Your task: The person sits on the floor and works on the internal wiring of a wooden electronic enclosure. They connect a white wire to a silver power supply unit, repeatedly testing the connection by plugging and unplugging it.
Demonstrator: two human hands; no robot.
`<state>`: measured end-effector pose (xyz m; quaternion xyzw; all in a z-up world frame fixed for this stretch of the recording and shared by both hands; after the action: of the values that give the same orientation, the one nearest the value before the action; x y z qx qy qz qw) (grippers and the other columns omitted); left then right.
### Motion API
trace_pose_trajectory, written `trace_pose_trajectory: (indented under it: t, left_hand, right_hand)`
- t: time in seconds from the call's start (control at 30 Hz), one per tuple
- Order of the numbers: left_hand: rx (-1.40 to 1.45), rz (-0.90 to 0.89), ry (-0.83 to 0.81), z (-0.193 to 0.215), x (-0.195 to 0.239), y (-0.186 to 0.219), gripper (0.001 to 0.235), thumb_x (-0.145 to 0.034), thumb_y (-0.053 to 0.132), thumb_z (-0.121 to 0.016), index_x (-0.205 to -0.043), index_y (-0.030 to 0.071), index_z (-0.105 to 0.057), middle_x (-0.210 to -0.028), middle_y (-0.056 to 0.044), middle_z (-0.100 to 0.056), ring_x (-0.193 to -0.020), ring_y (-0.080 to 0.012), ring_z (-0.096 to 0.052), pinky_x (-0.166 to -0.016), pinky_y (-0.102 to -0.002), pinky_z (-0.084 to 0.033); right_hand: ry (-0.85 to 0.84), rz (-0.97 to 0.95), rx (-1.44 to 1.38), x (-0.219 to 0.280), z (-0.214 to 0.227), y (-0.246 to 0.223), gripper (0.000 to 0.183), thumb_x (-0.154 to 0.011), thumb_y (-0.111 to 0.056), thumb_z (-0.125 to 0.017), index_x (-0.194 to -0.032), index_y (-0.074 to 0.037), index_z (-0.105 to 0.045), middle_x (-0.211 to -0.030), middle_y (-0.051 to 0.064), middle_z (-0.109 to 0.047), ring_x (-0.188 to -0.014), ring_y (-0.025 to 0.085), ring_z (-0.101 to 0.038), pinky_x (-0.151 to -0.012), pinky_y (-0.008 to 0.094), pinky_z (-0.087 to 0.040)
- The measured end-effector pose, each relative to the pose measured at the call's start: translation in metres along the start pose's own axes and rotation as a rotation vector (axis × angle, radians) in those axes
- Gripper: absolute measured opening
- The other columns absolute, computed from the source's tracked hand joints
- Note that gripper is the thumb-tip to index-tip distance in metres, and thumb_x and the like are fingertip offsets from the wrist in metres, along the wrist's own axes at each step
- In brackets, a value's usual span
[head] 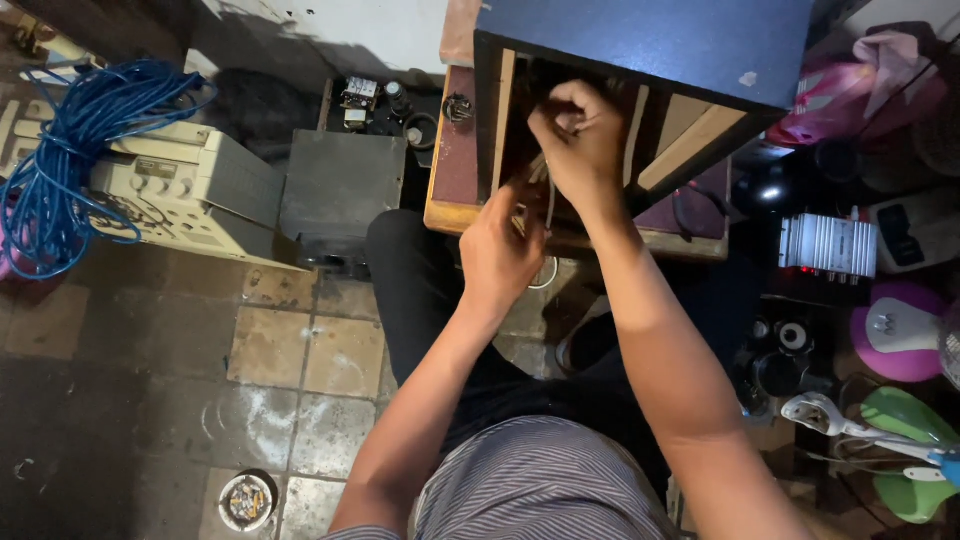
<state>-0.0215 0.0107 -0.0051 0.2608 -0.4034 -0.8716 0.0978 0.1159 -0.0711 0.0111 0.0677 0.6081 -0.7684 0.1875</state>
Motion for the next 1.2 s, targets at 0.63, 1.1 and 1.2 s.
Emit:
trace_pose_trajectory:
  t: [0.63,1.1,1.2]
  left_hand:
    - [0.126,0.167,-0.026,-0.002,0.042,-0.073,0.014,-0.088,0.016,-0.075,-0.102,0.016,-0.078,-0.076,-0.006,-0.074,-0.067,-0.0292,-0.072,-0.058,-0.038,-0.057]
    - [0.164,0.189,-0.531,-0.090,0.107,-0.115,0.011,-0.082,0.024,-0.071,-0.083,0.016,-0.078,-0.073,-0.012,-0.073,-0.075,-0.0379,-0.072,-0.066,-0.048,-0.056]
    - [0.006,0.140,-0.628,-0.105,0.115,-0.125,0.013,-0.079,0.022,-0.069,-0.078,0.011,-0.075,-0.072,-0.016,-0.072,-0.076,-0.0431,-0.071,-0.066,-0.054,-0.053]
  right_hand:
    - [-0.318,-0.032,0.108,0.125,0.063,-0.016,0.018,-0.101,-0.008,-0.062,-0.112,-0.007,-0.076,-0.098,0.016,-0.075,-0.094,0.039,-0.073,-0.083,0.050,-0.057]
    - [-0.741,0.840,1.096,0.243,-0.011,0.380,0.024,-0.076,-0.012,-0.067,-0.068,-0.034,-0.074,-0.065,-0.010,-0.072,-0.063,0.015,-0.071,-0.060,0.040,-0.056]
    - [-0.501,-0.707,0.216,0.231,-0.018,0.294,0.058,-0.089,-0.033,-0.070,-0.124,0.013,-0.068,-0.112,0.033,-0.072,-0.108,0.043,-0.071,-0.089,0.048,-0.056]
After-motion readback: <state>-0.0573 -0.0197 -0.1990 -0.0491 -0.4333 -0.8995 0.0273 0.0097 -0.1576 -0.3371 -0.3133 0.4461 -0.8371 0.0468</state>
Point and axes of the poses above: each hand's wrist, its own x-axis away from the middle knuckle, its own z-axis out of the back of the hand, y = z × x, the point moved 4 cm from there along -x, towards the middle knuckle
